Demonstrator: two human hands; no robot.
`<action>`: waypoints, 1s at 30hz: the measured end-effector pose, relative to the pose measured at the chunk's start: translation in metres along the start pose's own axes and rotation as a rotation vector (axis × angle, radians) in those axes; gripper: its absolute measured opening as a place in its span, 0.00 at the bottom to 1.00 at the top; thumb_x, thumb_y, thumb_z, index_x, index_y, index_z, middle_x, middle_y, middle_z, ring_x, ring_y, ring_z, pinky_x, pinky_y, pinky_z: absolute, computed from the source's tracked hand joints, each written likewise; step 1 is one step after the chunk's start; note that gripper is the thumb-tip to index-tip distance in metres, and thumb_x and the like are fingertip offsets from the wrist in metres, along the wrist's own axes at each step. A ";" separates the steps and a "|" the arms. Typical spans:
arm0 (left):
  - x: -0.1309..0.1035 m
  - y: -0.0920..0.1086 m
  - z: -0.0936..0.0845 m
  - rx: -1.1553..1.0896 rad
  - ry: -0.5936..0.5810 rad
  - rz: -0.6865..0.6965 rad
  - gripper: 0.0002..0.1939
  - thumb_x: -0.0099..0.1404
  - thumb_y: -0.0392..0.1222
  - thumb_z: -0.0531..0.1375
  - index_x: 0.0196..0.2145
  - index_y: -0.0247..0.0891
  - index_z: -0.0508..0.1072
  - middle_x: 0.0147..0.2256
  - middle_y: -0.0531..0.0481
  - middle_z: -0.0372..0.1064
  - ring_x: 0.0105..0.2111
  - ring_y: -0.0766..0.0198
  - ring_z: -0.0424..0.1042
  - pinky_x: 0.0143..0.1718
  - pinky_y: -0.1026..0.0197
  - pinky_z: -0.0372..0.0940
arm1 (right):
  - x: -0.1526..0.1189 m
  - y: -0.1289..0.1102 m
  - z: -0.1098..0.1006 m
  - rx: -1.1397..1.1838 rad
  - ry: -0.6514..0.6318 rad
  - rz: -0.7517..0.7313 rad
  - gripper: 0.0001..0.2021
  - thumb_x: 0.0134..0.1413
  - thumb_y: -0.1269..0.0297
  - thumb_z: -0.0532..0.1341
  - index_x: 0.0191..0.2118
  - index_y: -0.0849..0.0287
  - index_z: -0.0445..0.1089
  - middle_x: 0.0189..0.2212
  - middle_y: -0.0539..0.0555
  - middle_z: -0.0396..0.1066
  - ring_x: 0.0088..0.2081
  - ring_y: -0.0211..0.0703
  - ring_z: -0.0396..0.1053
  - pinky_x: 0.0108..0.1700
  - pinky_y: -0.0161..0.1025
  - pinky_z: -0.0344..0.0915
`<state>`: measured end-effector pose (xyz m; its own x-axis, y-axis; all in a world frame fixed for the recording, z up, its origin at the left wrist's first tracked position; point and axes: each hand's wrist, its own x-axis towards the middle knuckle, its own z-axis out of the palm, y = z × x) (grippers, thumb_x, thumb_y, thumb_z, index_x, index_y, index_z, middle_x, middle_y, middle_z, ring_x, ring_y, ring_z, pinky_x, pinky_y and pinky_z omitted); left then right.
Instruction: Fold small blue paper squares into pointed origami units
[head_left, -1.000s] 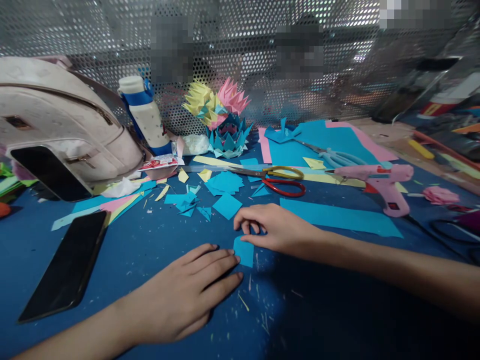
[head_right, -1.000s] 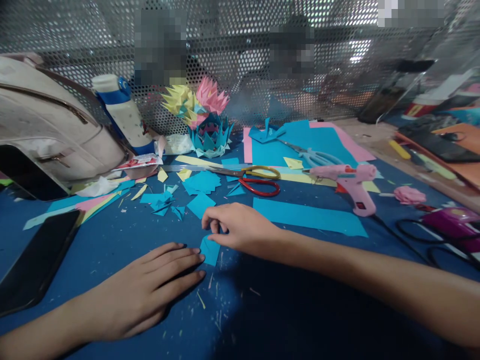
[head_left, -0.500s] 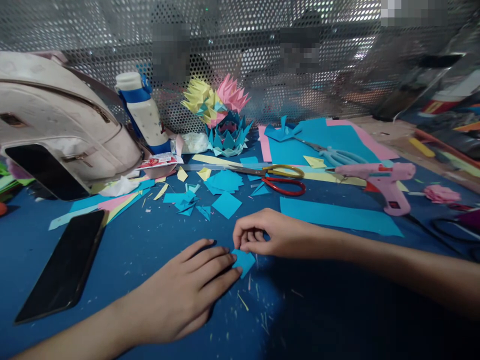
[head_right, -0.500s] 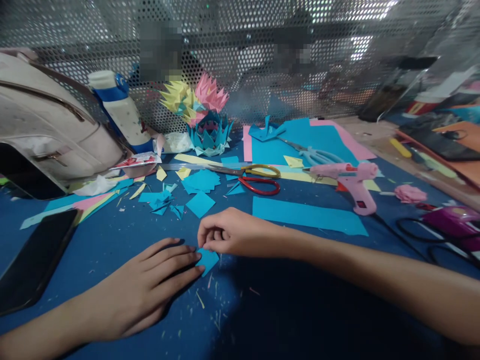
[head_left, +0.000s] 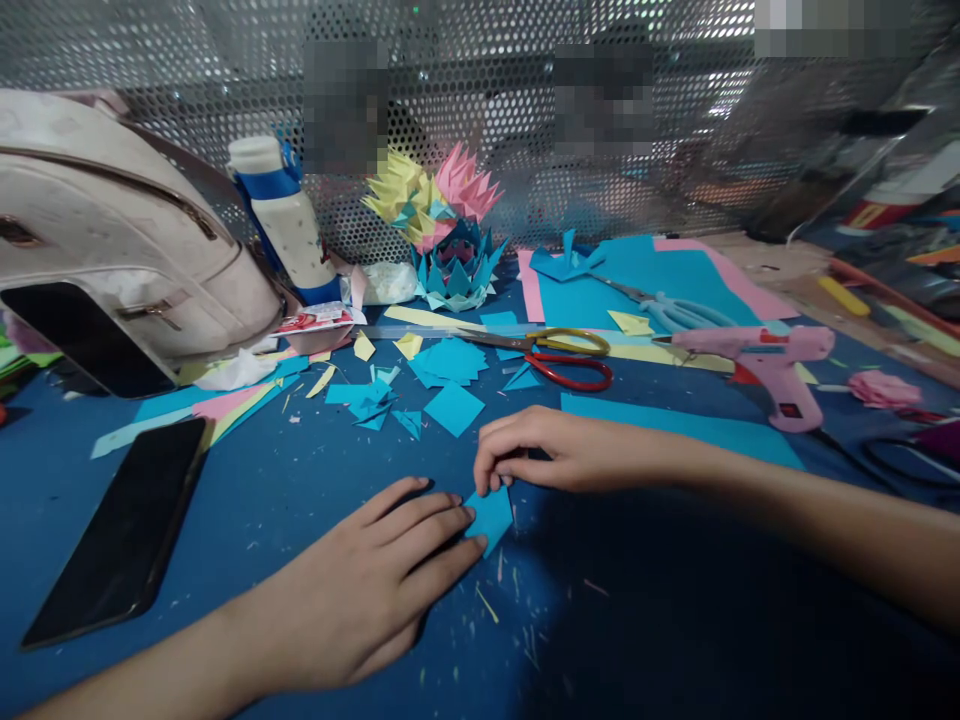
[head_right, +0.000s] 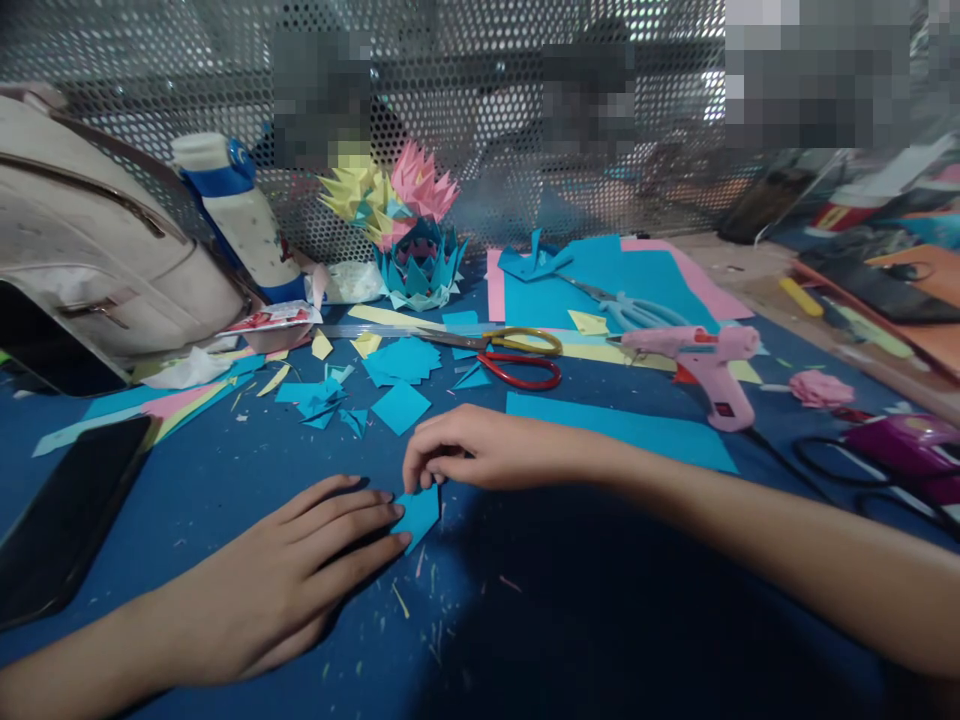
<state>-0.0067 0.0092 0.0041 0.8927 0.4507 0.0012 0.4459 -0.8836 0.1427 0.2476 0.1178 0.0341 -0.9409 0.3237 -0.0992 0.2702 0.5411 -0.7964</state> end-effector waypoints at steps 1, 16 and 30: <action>0.000 0.000 0.000 -0.005 0.000 0.002 0.28 0.72 0.38 0.50 0.68 0.36 0.53 0.65 0.42 0.55 0.64 0.51 0.54 0.67 0.41 0.47 | -0.001 0.000 -0.002 0.002 -0.026 -0.007 0.12 0.62 0.78 0.54 0.43 0.62 0.74 0.40 0.53 0.73 0.40 0.35 0.70 0.43 0.33 0.64; 0.000 0.001 -0.003 -0.014 0.022 -0.001 0.29 0.71 0.38 0.52 0.67 0.37 0.53 0.66 0.41 0.52 0.65 0.51 0.53 0.67 0.42 0.48 | -0.003 0.003 -0.003 -0.108 0.018 0.054 0.08 0.63 0.69 0.57 0.43 0.60 0.73 0.38 0.52 0.73 0.37 0.36 0.67 0.39 0.32 0.61; -0.002 0.001 -0.001 -0.013 0.027 -0.003 0.30 0.69 0.37 0.52 0.67 0.37 0.53 0.65 0.40 0.53 0.65 0.49 0.54 0.67 0.41 0.49 | -0.004 -0.003 -0.005 0.016 -0.136 0.044 0.09 0.59 0.68 0.63 0.44 0.60 0.76 0.38 0.53 0.74 0.38 0.37 0.69 0.42 0.32 0.65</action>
<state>-0.0080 0.0080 0.0047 0.8890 0.4570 0.0270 0.4479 -0.8805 0.1555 0.2518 0.1189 0.0395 -0.9474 0.2380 -0.2140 0.3100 0.5162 -0.7984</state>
